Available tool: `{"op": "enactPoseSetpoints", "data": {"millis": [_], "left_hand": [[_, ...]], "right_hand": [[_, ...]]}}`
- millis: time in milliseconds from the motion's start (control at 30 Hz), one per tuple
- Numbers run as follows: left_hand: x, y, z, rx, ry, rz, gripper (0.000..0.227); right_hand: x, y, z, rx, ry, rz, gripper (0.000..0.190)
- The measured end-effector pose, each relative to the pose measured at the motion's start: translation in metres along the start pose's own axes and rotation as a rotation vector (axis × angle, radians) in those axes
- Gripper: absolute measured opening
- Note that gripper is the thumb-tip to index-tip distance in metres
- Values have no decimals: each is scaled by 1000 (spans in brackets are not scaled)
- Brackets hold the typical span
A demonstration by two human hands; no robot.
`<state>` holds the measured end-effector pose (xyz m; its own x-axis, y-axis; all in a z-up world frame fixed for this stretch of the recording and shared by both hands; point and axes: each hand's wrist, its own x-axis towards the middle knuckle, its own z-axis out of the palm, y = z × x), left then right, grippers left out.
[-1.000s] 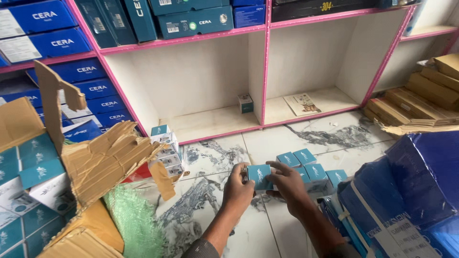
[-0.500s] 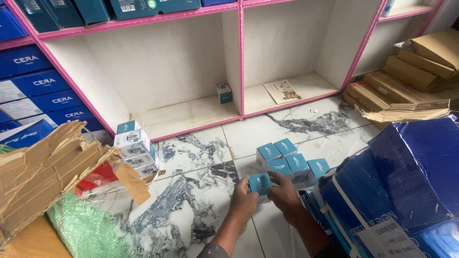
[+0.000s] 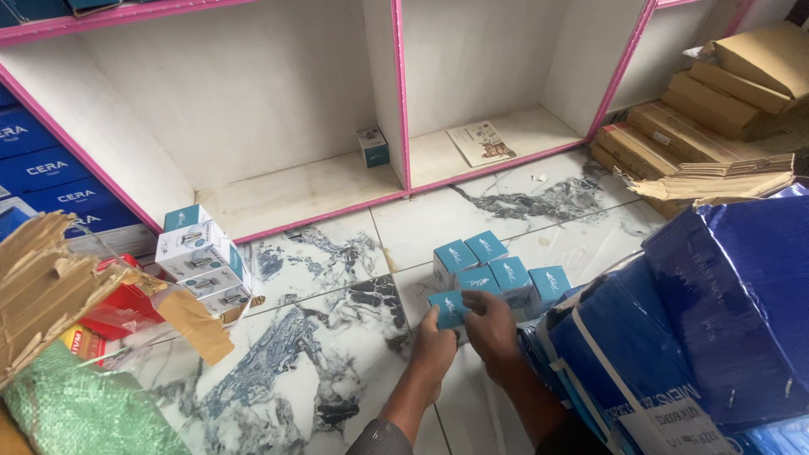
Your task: The person unboxes small items from a larger cardboard box and stacks them on the floor in a warehouse-like environment.
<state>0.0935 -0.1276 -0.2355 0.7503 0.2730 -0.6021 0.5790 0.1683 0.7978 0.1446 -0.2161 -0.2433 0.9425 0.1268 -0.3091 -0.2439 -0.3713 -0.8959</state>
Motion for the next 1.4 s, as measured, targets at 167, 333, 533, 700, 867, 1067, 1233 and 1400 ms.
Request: {"op": "enactPoseSetpoints", "data": {"millis": [167,333,533,700,867,1067,1233,1400], "left_hand": [[10,2,10,-58,-51,58,80],[7,4,5,8,-36,114,80],[4,15,-25,-52,112,186,66],[-48,52,-53,-83,86,318,65],[-62,64,-87,-150,185,443,61],[-110,97,-122,-265,198,587,57],[-182,134,-155,-303,229,680,52],[-233,156,-190,-420,211,776,50]], "right_hand": [[-6,-18,-6,-45,22,4,55],[-7,-23,-7,-47,35,-10,54],[-21,-49,-1,21,15,-103,51],[-44,-81,17,156,-115,-113,47],[-76,-123,31,219,-140,-195,49],[-114,-181,47,393,-158,-308,48],[-166,-236,59,483,-178,-415,47],[-212,-282,73,501,-214,-573,47]]}}
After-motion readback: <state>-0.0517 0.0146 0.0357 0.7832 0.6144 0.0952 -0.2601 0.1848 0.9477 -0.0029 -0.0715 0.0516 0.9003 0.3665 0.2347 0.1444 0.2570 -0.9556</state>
